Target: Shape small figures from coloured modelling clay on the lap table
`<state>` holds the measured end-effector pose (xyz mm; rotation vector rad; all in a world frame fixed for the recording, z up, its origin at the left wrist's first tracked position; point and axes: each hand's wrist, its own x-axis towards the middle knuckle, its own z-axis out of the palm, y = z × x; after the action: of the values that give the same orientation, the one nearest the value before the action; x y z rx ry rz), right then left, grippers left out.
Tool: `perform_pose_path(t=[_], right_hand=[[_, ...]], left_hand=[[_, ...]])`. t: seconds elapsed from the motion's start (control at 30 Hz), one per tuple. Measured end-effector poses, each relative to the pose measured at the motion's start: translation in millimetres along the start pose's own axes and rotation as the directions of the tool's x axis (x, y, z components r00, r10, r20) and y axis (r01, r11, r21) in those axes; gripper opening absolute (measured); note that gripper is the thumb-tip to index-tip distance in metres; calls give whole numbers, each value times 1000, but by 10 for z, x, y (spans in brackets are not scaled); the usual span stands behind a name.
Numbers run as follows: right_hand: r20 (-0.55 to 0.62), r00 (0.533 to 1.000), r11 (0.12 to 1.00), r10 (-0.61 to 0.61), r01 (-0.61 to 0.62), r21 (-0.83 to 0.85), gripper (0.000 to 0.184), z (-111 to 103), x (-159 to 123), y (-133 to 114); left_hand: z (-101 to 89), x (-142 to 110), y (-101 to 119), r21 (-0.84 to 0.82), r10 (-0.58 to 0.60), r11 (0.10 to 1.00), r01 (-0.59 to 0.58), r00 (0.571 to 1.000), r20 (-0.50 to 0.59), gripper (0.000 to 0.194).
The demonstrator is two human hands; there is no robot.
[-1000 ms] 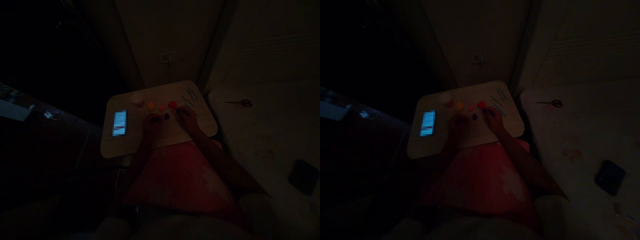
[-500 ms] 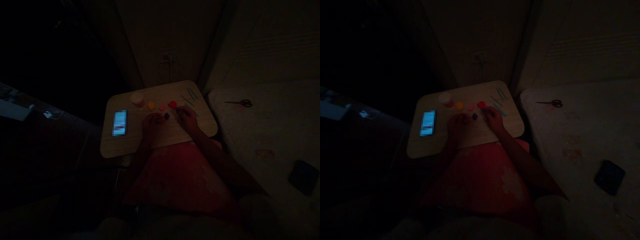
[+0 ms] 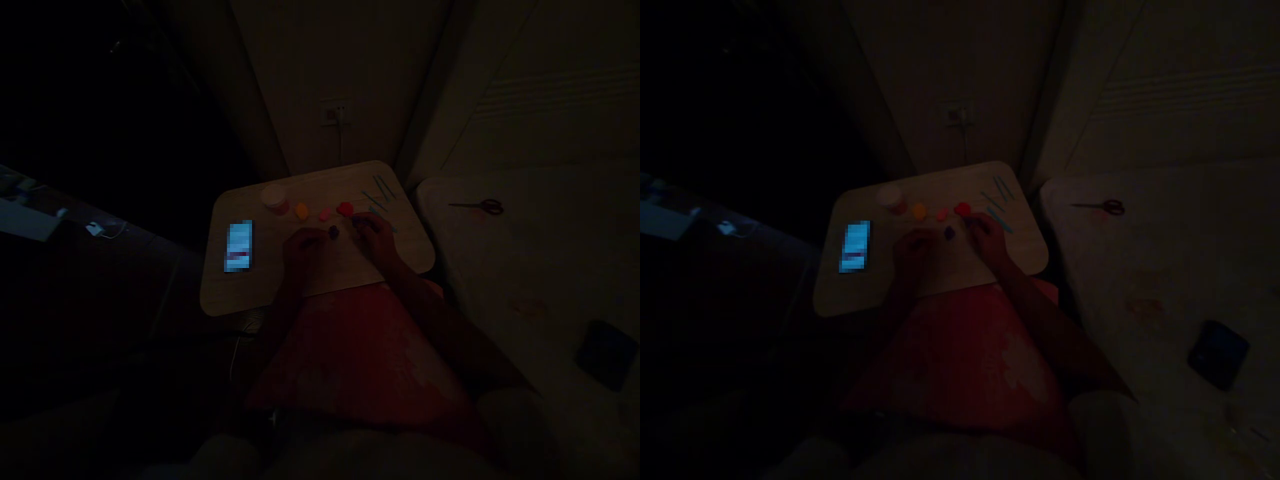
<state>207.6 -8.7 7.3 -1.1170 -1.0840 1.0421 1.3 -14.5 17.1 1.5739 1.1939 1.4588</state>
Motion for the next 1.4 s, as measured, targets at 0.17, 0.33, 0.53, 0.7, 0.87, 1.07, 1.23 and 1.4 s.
perform_pose_path(t=[0.17, 0.33, 0.53, 0.7, 0.87, 1.07, 1.23, 1.4], right_hand=[[0, 1000, 999, -7, 7, -47, 26, -8, 5, 2], [-12, 1000, 1000, 1, -1, -11, 25, 4, 10, 13], [-19, 1000, 999, 3, -2, 42, 26, 8, 11, 16], [-19, 1000, 1000, -24, 23, -18, 24, 1, 6, 9], [-12, 1000, 1000, -8, 8, -9, 23, -6, 11, 29], [-1, 1000, 1000, -16, 16, 8, 22, 2, 10, 19], [-18, 1000, 1000, -23, 22, -9, 24, 0, 4, 10], [-10, 1000, 1000, -3, 3, -24, 26, -7, 14, 40]], left_hand=[[-11, 0, -18, 18, 5, 1000, -4, 1000, -14, 5], [1, -5, -1, 20, -99, 995, 102, 991, -92, 10], [24, -8, 17, 8, -175, 984, 176, 979, -108, 18], [25, -25, 22, -46, -204, 978, 202, 976, -70, 9], [30, -9, -9, -92, -107, 990, 103, 993, -49, 13], [53, -8, -55, -191, -136, 973, 128, 990, -30, 27], [38, -11, -25, -90, -165, 983, 158, 984, -74, 24], [5, -9, 3, -17, -189, 982, 188, 977, -97, 14]])
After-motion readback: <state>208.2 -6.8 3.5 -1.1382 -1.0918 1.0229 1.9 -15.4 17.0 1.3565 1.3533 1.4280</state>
